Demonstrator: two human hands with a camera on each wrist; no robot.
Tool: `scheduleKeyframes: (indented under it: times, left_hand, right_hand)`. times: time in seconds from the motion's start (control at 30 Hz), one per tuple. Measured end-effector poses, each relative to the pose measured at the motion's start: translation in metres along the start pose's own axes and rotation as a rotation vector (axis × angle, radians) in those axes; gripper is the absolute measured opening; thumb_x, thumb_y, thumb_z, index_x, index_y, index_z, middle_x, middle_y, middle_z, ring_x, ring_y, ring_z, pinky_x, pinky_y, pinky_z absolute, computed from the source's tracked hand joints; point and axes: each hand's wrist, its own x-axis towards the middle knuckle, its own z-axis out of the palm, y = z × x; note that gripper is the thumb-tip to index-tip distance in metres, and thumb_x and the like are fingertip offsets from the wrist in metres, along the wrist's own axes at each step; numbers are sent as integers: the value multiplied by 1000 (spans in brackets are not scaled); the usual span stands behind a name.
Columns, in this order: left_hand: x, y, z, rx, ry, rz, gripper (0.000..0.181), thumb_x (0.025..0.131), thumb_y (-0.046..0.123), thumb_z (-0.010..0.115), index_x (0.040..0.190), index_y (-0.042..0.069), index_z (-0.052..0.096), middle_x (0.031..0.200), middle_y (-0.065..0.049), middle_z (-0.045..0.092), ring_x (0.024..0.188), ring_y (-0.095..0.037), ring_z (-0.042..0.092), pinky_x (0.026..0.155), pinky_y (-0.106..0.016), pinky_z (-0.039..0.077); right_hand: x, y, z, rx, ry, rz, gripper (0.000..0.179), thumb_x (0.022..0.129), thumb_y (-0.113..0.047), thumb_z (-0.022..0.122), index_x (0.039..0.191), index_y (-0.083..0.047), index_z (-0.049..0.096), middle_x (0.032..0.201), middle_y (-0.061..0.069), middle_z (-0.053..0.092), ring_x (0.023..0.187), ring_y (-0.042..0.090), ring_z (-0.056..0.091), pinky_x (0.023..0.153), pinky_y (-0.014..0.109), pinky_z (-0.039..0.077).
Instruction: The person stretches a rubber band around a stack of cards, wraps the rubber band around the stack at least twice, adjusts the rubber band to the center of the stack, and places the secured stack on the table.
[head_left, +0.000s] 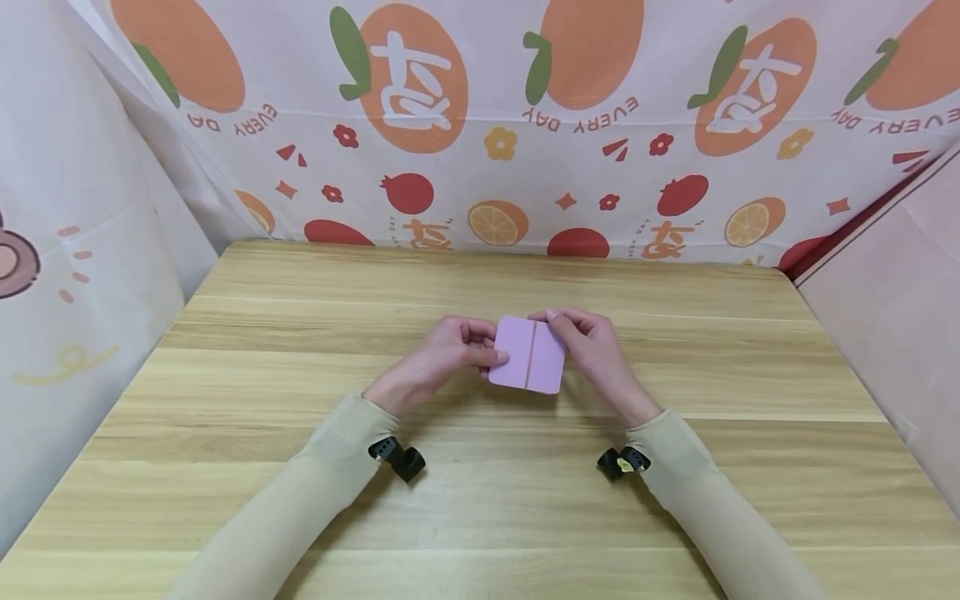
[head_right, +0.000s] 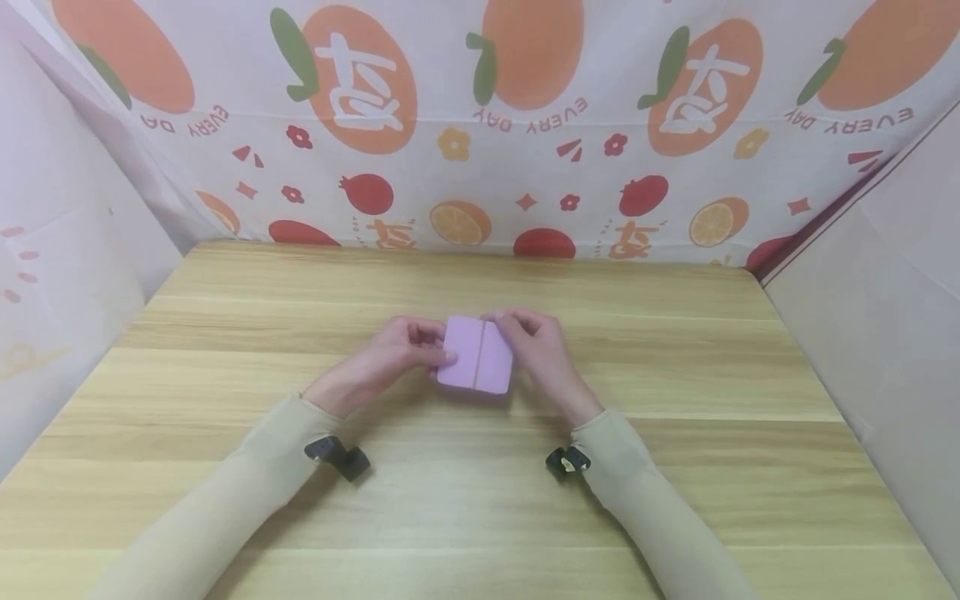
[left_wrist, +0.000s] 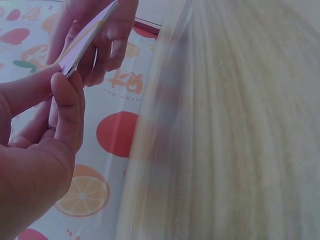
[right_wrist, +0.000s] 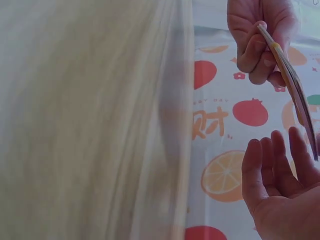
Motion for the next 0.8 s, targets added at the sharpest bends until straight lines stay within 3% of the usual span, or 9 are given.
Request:
scheduleKeyframes:
  times: [0.2, 0.3, 0.43, 0.53, 0.67, 0.8]
  left_hand:
    - [3, 0, -6, -48, 51, 3, 9, 87, -3, 68, 95, -5, 66, 78, -5, 64, 69, -13, 56, 64, -26, 48]
    - [4, 1, -10, -55, 79, -5, 9, 88, -2, 67, 96, -5, 66, 81, -4, 65, 70, -13, 56, 65, -24, 48]
    - [4, 1, -15, -57, 98, -18, 12, 89, 2, 68, 99, -5, 65, 83, -5, 64, 72, -13, 57, 67, -25, 49]
    - [3, 2, -18, -45, 107, -27, 15, 90, 4, 68, 102, -5, 65, 85, -7, 64, 73, -15, 57, 73, -31, 49]
    - [2, 5, -19, -36, 119, -38, 17, 91, 5, 68, 104, -6, 66, 86, -8, 64, 73, -16, 57, 77, -37, 49]
    - [2, 7, -18, -40, 123, -32, 16, 90, 3, 68, 103, -6, 66, 84, -7, 64, 70, -14, 58, 72, -33, 50]
  right_hand:
    - [2, -4, -7, -96, 4, -69, 32, 100, -31, 57, 122, -9, 67, 121, 3, 64, 107, 19, 57, 90, 39, 50]
    - [1, -8, -11, -238, -43, -130, 37, 96, -29, 65, 129, -13, 62, 125, 0, 60, 113, 19, 54, 94, 46, 48]
    - [-1, -15, -12, -525, -126, -251, 60, 87, -28, 77, 139, -14, 51, 134, -1, 53, 121, 19, 48, 97, 46, 46]
    - [-2, -20, -10, -668, -174, -314, 72, 81, -25, 83, 142, -10, 47, 144, 4, 46, 127, 21, 43, 97, 44, 46]
    - [-1, -22, -8, -774, -212, -382, 78, 77, -20, 86, 142, -5, 46, 153, 9, 36, 136, 25, 36, 104, 41, 42]
    - [-1, -22, -5, -806, -234, -431, 80, 74, -14, 88, 141, -2, 45, 152, 13, 35, 133, 27, 40, 103, 38, 43]
